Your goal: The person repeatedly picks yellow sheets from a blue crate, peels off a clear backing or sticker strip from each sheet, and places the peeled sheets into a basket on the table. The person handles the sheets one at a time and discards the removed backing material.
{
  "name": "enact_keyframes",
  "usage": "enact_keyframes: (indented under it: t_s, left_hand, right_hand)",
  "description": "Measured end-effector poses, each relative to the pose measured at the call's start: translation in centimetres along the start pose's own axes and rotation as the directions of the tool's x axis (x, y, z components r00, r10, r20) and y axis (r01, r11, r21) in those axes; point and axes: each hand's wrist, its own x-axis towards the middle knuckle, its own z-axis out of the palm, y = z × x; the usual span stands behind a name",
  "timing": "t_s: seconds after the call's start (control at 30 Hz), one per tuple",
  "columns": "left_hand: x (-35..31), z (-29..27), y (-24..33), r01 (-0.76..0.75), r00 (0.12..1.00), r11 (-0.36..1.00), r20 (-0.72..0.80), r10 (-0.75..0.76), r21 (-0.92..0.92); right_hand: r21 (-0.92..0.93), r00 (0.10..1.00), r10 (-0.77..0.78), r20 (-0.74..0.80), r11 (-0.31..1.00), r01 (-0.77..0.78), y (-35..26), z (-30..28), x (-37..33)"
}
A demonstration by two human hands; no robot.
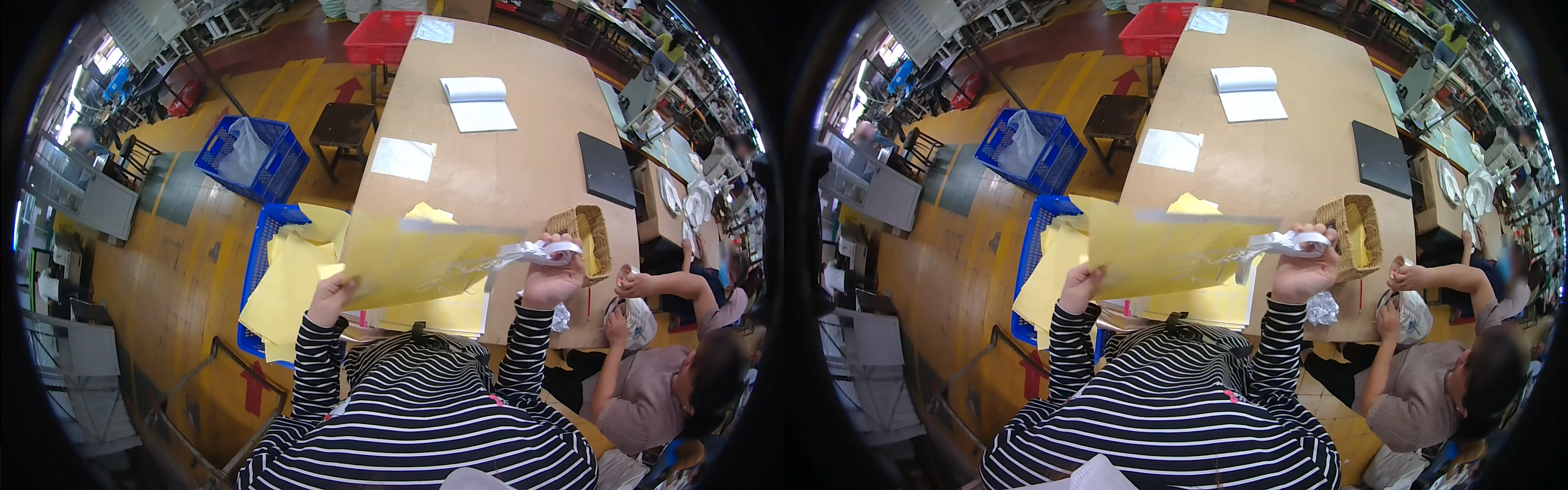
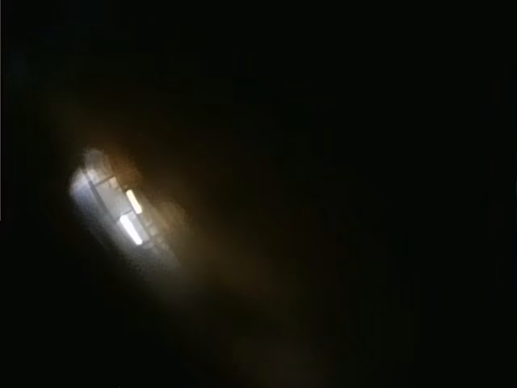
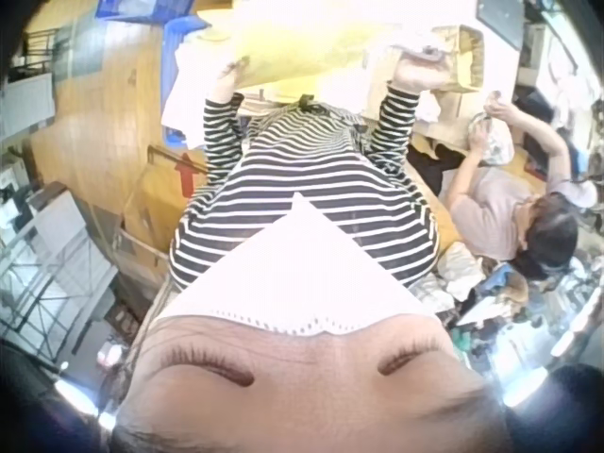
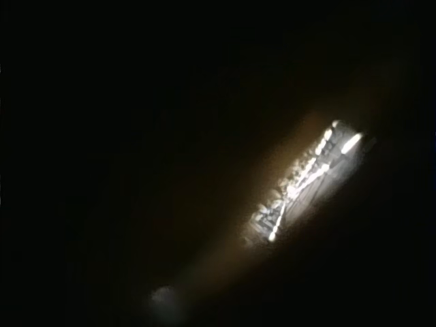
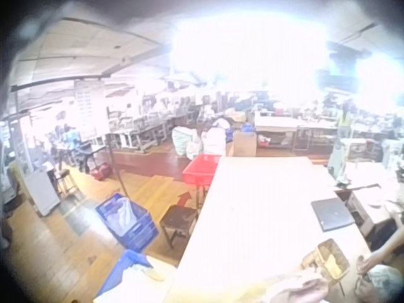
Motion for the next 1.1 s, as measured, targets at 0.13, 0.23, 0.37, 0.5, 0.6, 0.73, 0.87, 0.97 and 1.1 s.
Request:
enact_keyframes:
  t_s: [0.13,0.23,0.37,0.5,0.6,0.73,0.87,0.97,1.1]
  left_hand:
    - [0.4,-0.9,0.8,-0.088,0.979,0.948,-0.202,0.026,-0.307]
    - [0.6,-1.0,1.4,-0.106,0.968,0.949,-0.247,0.031,-0.298]
    - [0.8,-1.2,1.5,-0.209,0.941,0.934,-0.320,0.111,-0.289]
    - [0.7,-2.0,1.4,-0.192,0.931,0.949,-0.351,0.096,-0.249]
    - [0.4,-2.4,1.3,-0.159,0.938,0.961,-0.338,0.076,-0.226]
    - [0.4,-2.4,1.5,-0.196,0.941,0.950,-0.320,0.111,-0.244]
    - [0.8,-1.5,1.5,-0.216,0.920,0.963,-0.363,0.146,-0.161]
    - [1.0,-0.1,1.4,-0.153,0.926,0.988,-0.351,0.137,-0.018]
    - [1.4,2.9,1.1,-0.165,0.926,0.977,-0.319,0.200,0.133]
  right_hand:
    - [-0.068,0.998,0.010,-0.060,0.998,-0.014,-1.9,-0.6,0.8]
    - [-0.183,0.996,-0.063,-0.063,0.982,0.051,-2.7,-1.1,0.9]
    - [-0.162,0.987,-0.157,-0.032,0.975,0.150,-4.8,-2.4,1.7]
    - [-0.220,0.965,-0.238,-0.112,0.953,0.209,-7.0,-4.5,2.6]
    - [-0.262,0.938,-0.303,-0.168,0.931,0.254,-8.2,-5.9,2.8]
    - [-0.245,0.956,-0.275,-0.103,0.938,0.244,-8.9,-5.9,2.8]
    - [-0.433,0.973,-0.227,-0.041,0.881,0.188,-7.2,-3.5,2.2]
    - [-0.732,0.986,0.024,0.165,0.673,0.106,-3.7,-1.0,0.3]
    - [-0.958,0.861,0.420,0.286,0.158,0.241,1.9,2.6,-2.9]
